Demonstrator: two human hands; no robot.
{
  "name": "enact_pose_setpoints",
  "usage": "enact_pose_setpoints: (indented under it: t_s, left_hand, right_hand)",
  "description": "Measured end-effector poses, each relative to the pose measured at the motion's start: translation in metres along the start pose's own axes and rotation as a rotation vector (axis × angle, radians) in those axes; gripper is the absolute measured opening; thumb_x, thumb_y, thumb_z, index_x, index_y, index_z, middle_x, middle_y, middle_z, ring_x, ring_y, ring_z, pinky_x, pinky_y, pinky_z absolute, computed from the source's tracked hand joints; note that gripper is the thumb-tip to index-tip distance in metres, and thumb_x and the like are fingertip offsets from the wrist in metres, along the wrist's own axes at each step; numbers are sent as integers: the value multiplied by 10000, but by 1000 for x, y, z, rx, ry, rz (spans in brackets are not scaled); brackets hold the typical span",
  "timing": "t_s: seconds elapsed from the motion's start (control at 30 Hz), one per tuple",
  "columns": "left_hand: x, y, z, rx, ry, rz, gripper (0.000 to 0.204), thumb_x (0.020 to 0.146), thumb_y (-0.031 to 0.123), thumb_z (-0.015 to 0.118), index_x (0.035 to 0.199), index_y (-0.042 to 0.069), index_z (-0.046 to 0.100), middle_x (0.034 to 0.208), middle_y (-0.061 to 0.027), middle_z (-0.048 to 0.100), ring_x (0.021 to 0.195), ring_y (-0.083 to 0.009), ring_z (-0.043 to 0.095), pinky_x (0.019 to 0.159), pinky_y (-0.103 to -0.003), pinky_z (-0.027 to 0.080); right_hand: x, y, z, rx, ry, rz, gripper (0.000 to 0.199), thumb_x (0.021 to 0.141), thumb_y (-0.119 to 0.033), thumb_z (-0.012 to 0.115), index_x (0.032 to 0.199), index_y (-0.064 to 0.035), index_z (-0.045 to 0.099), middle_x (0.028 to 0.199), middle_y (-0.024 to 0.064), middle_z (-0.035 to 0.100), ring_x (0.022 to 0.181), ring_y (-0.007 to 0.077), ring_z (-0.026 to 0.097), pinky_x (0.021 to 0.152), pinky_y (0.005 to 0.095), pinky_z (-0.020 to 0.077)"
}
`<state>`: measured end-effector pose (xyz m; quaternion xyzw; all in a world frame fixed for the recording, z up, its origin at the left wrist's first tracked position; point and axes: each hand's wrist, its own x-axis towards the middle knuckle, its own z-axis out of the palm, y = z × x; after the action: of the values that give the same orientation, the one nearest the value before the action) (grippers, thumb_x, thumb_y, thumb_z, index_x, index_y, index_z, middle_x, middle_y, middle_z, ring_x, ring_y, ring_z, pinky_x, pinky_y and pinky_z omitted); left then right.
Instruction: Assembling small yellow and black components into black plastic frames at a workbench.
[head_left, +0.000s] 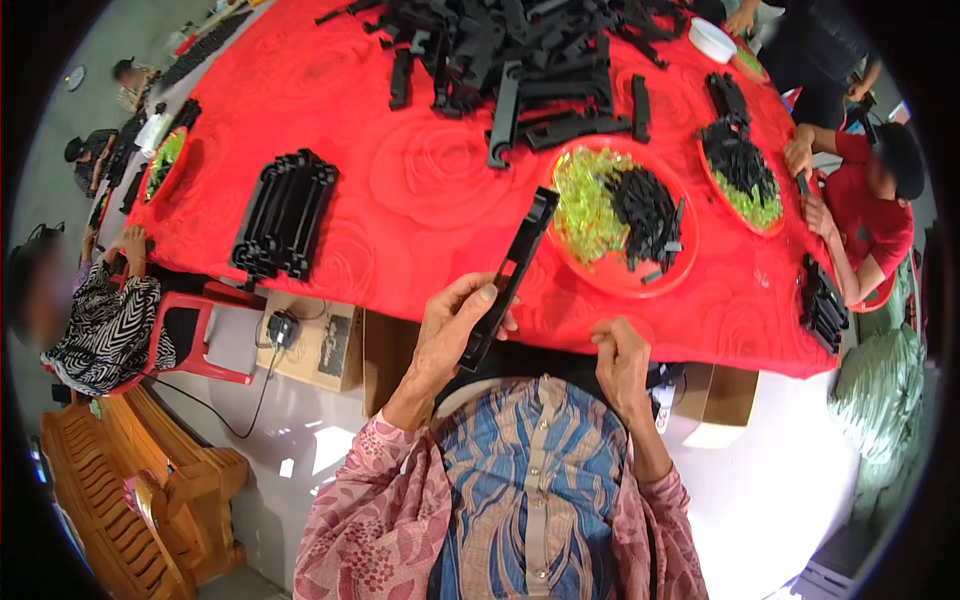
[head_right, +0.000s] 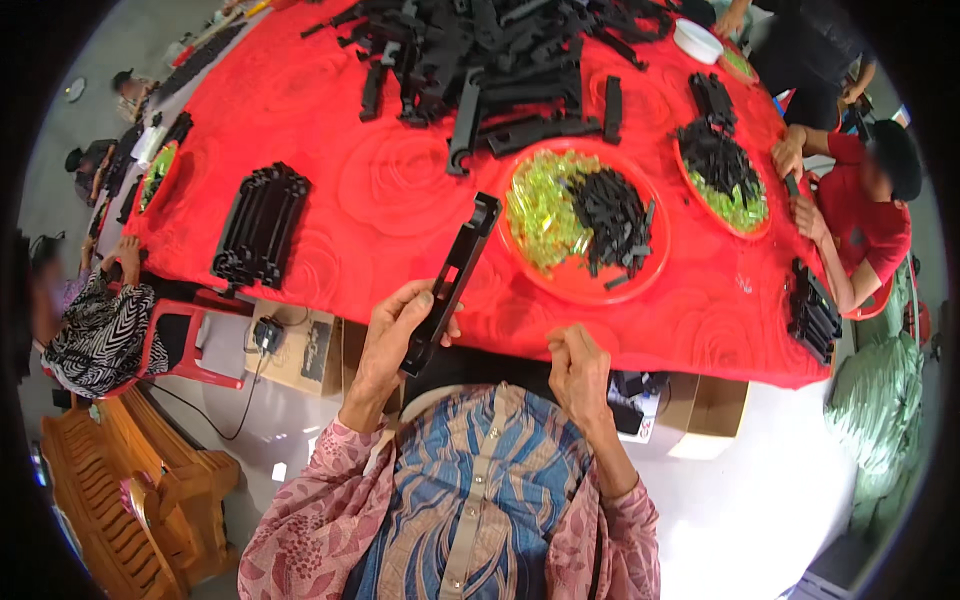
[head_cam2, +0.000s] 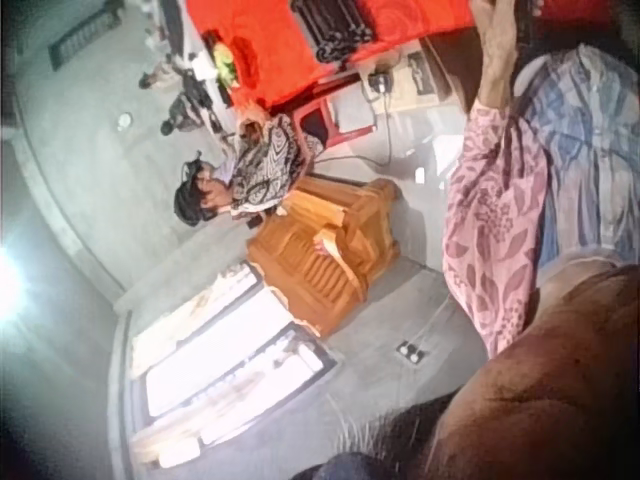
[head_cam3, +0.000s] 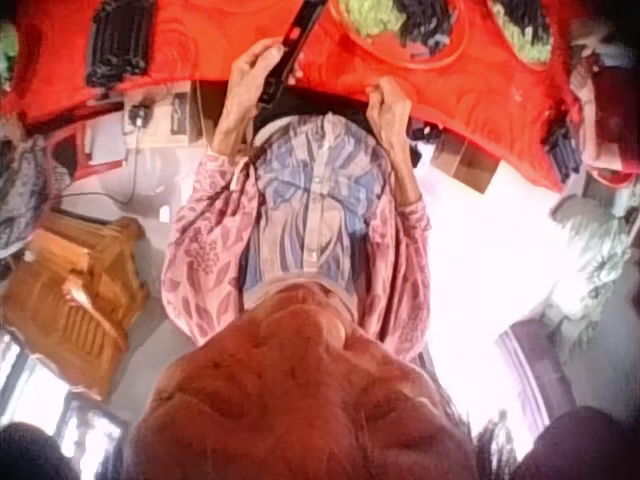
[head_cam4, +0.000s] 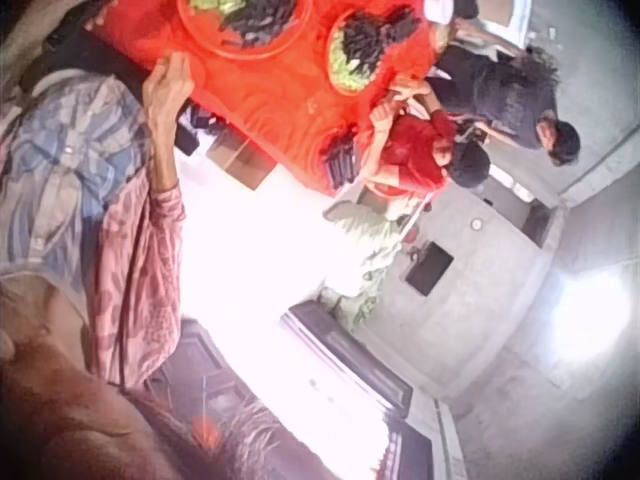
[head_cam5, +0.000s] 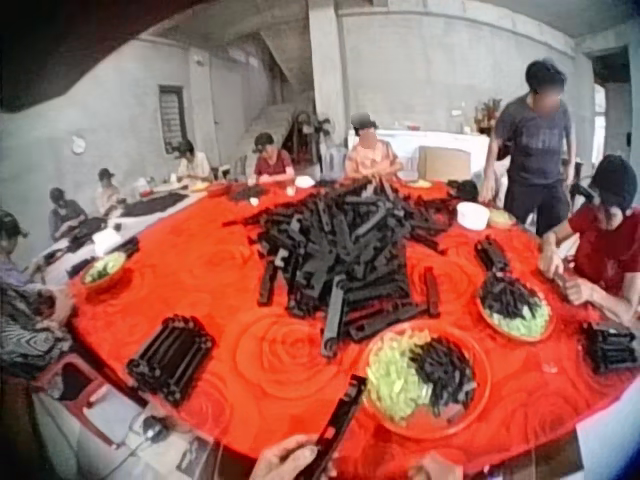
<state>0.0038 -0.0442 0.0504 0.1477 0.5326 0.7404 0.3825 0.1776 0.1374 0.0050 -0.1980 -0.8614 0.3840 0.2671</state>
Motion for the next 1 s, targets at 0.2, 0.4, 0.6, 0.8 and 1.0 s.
enact_pose_setpoints:
  t_s: [0.2, 0.4, 0.6, 0.8, 1.0]
  left_hand:
    - [-9, -28, 11, -96, -32, -55, 324, 1038, 206, 447, 1200, -54, 554, 995, -186, 661, 730, -182, 637, 640, -275, 514]
    - [-19, -43, 21, -111, -18, -134, 281, 1033, 183, 472, 1204, -21, 562, 981, -155, 673, 720, -153, 642, 619, -248, 519]
    - [-24, -56, 23, -96, -13, -172, 201, 1029, 176, 490, 1151, 31, 559, 981, -121, 681, 700, -123, 640, 602, -229, 524]
    - [-26, -64, 24, -240, -71, -238, 195, 1025, 182, 501, 1162, 46, 522, 1019, -106, 665, 753, -141, 646, 662, -269, 542]
    - [-31, -65, 32, -423, -139, -276, 316, 1001, 168, 547, 1271, 10, 498, 1111, -74, 602, 978, -148, 613, 822, -292, 528]
  right_hand:
    - [-1, -4, -1, 85, -46, 78, 150, 809, 134, 537, 910, 38, 594, 751, 147, 600, 590, 212, 590, 543, 290, 467]
    - [-5, -47, -3, 555, -160, 353, 128, 919, 44, 545, 1034, 30, 597, 841, 69, 656, 576, 63, 540, 501, 224, 426]
    - [5, -62, -3, 636, -184, 481, 150, 951, -35, 586, 1086, 26, 563, 685, 25, 587, 561, 55, 517, 497, 220, 401]
    - [4, -58, -2, 643, -172, 468, 124, 943, -38, 598, 1051, 20, 579, 659, 14, 571, 562, 49, 513, 499, 212, 398]
    - [-4, -51, 5, 652, -150, 425, 109, 925, -12, 605, 1025, 23, 578, 701, 13, 582, 592, 45, 533, 521, 200, 419]
